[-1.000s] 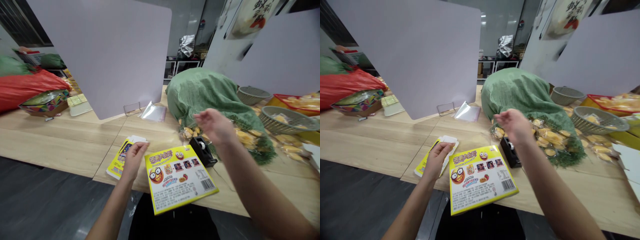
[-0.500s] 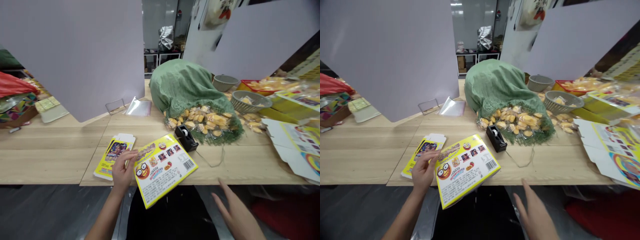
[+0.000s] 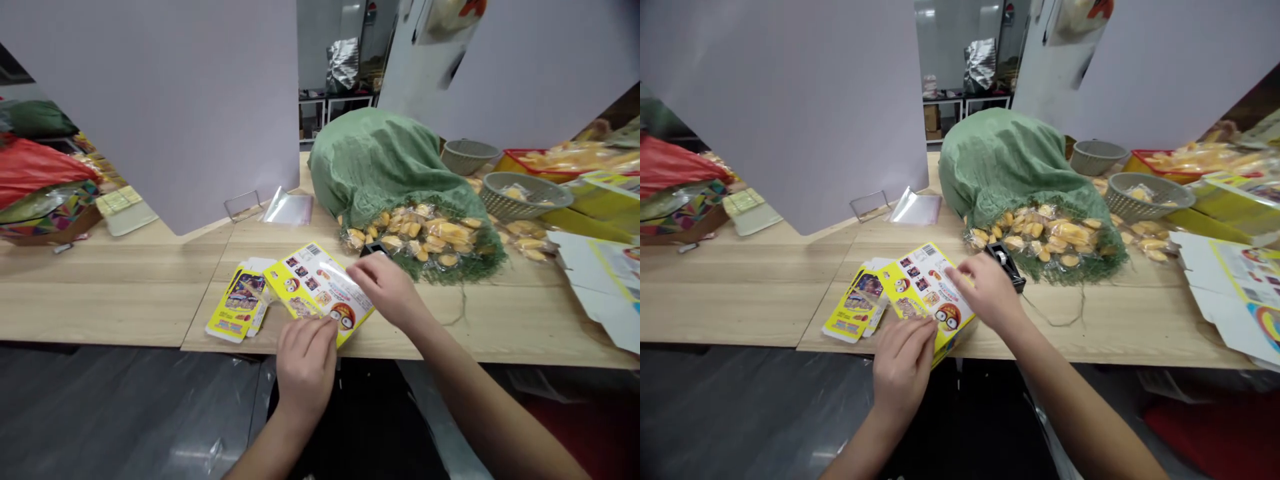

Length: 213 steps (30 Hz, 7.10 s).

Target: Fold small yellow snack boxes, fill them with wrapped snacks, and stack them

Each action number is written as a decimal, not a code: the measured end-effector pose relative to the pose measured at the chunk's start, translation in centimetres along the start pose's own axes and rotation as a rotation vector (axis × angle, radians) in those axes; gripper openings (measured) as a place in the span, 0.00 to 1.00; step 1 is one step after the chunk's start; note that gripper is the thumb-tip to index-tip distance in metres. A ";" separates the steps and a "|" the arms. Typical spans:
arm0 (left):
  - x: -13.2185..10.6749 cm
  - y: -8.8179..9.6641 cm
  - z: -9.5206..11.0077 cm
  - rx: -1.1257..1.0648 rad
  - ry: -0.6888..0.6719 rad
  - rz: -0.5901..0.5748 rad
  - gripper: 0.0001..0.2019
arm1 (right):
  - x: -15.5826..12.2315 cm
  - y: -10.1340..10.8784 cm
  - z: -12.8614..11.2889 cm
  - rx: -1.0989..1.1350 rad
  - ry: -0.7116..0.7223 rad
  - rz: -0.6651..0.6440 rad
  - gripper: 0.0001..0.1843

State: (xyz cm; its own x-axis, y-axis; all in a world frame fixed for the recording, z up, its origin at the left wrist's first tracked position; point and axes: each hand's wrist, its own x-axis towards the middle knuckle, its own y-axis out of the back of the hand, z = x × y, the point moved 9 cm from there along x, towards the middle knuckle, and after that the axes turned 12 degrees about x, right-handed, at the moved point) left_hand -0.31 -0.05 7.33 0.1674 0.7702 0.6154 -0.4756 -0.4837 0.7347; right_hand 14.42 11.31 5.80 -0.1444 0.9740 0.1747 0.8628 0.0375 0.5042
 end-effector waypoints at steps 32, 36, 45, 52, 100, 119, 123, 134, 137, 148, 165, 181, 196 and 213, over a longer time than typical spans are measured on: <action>2.2 -2.3 -6.8 -0.214 0.049 -0.478 0.12 | -0.8 2.2 2.5 0.116 0.162 -0.272 0.14; 1.6 -1.9 -7.2 -0.215 0.240 -0.357 0.12 | -2.2 4.1 0.3 -0.057 0.191 -0.348 0.10; 0.7 -0.9 -10.2 -0.283 0.333 -0.380 0.11 | -6.9 5.8 0.2 0.009 0.118 -0.108 0.06; 3.4 -1.5 -9.8 -0.372 0.086 -0.348 0.08 | -5.5 5.7 0.6 0.173 0.234 -0.069 0.07; 5.4 -6.5 -12.1 -0.123 0.636 -0.349 0.12 | -2.9 6.3 9.3 0.374 -0.144 0.319 0.10; 5.5 -7.0 -11.9 -0.065 0.705 -0.270 0.12 | -2.5 7.1 8.2 0.139 -0.004 0.458 0.09; 5.5 -6.8 -11.5 -0.013 0.655 -0.244 0.12 | -2.5 6.8 7.5 0.062 0.061 0.463 0.08; 6.7 -7.0 -10.4 0.149 0.490 -0.254 0.10 | -1.4 6.1 7.4 -0.097 0.080 0.422 0.10; 6.8 -7.1 -10.3 0.165 0.483 -0.263 0.10 | -1.1 6.1 7.6 -0.123 0.050 0.397 0.10; 7.2 -7.3 -9.4 0.355 0.490 -0.364 0.09 | -0.7 5.9 9.7 -0.047 -0.114 0.409 0.04; 1.8 -5.4 -10.7 0.230 0.104 -0.370 0.29 | -4.4 4.4 9.5 -0.211 -0.039 0.027 0.31; 4.2 -7.6 -10.1 -0.210 0.542 -0.760 0.25 | -3.2 5.3 10.7 0.256 -0.498 -0.070 0.26; 3.0 -15.5 -10.6 -1.352 1.097 -0.422 0.33 | -3.4 -3.3 14.2 1.322 -0.726 0.116 0.37; 5.7 -10.2 -2.4 -0.020 -0.138 -0.674 0.31 | -4.2 0.5 4.4 -0.252 0.175 -0.345 0.38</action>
State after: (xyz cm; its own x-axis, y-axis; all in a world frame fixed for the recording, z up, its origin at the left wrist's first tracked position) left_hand 3.39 10.29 2.69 0.5397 0.8398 0.0579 -0.2448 0.0908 0.9653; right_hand 17.59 8.23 1.64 -0.5012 0.8606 0.0897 0.6080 0.2765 0.7443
